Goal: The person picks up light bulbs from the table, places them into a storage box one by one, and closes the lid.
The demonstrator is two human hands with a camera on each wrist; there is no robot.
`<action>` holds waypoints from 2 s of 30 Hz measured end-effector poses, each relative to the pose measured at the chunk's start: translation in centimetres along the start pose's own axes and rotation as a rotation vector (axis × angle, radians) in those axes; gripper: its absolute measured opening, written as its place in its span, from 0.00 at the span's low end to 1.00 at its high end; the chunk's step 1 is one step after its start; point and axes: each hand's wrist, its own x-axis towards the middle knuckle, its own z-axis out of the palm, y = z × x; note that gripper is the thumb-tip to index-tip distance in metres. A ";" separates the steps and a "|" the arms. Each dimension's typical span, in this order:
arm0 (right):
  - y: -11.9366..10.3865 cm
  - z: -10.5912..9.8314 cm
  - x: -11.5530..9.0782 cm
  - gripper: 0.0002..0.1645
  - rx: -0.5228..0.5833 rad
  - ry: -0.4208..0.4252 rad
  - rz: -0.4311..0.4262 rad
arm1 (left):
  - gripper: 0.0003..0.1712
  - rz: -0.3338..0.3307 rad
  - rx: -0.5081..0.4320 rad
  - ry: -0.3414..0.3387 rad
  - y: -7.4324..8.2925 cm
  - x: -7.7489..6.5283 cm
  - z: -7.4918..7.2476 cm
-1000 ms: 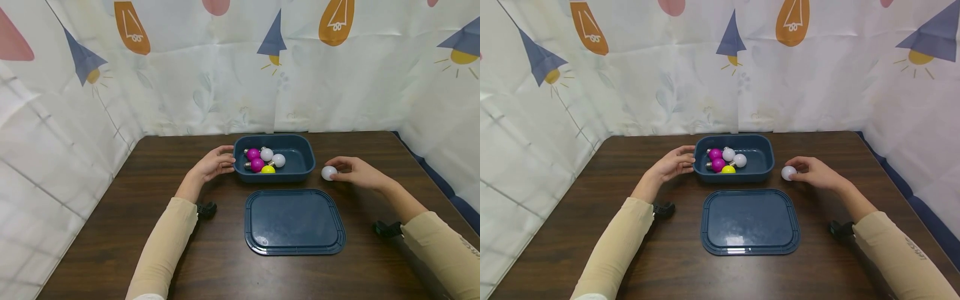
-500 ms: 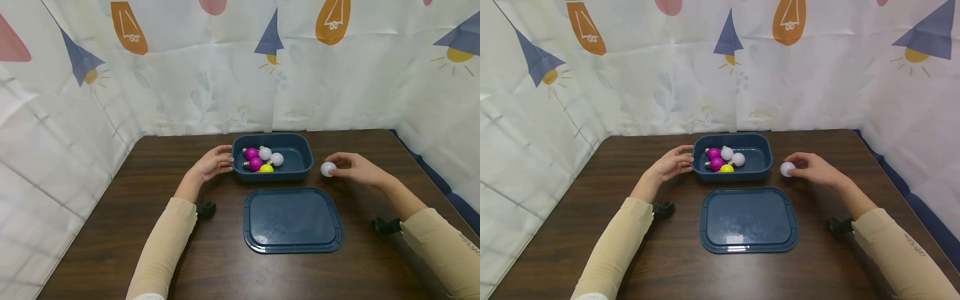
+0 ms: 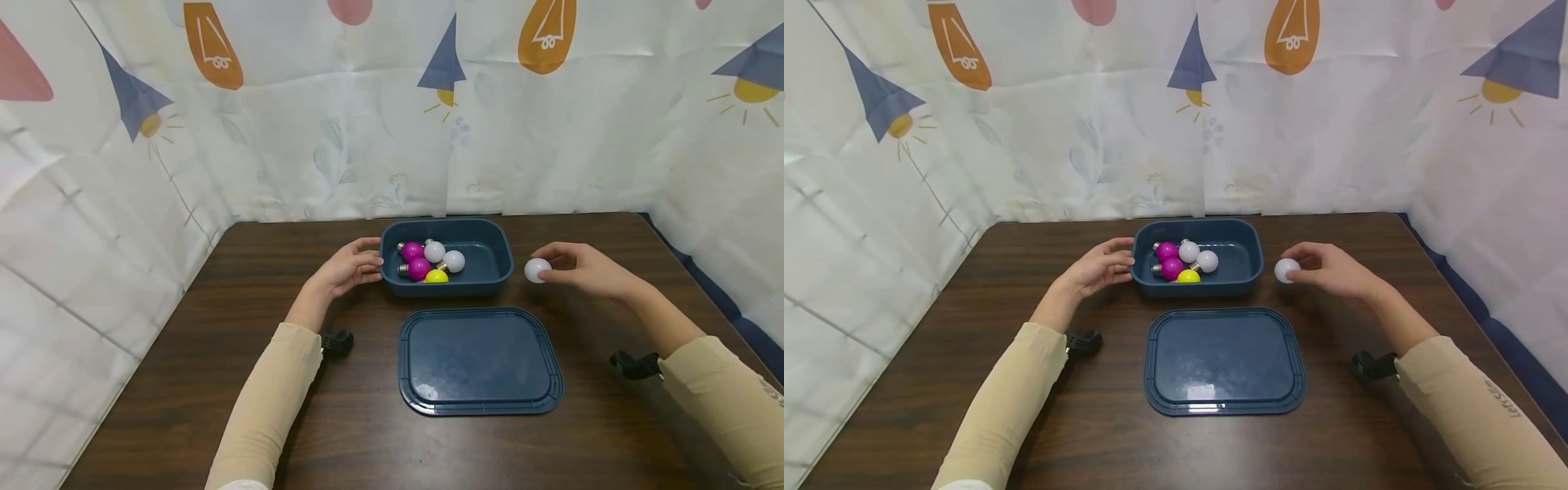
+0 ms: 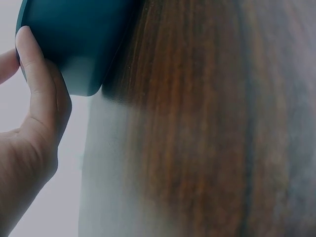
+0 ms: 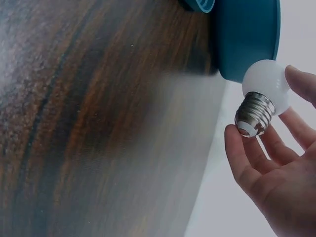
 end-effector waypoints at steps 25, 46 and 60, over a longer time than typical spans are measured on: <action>-1.4 -0.4 0.5 0.25 0.024 0.055 0.002 | 0.35 0.001 0.000 -0.004 -0.1 0.4 -0.2; -2.5 -0.3 1.6 0.26 0.045 0.106 -0.001 | 0.35 -0.003 0.036 -0.005 -0.1 0.1 -0.4; -3.6 -0.5 3.1 0.27 0.043 0.121 -0.019 | 0.34 0.001 0.032 -0.007 0.0 0.4 -0.3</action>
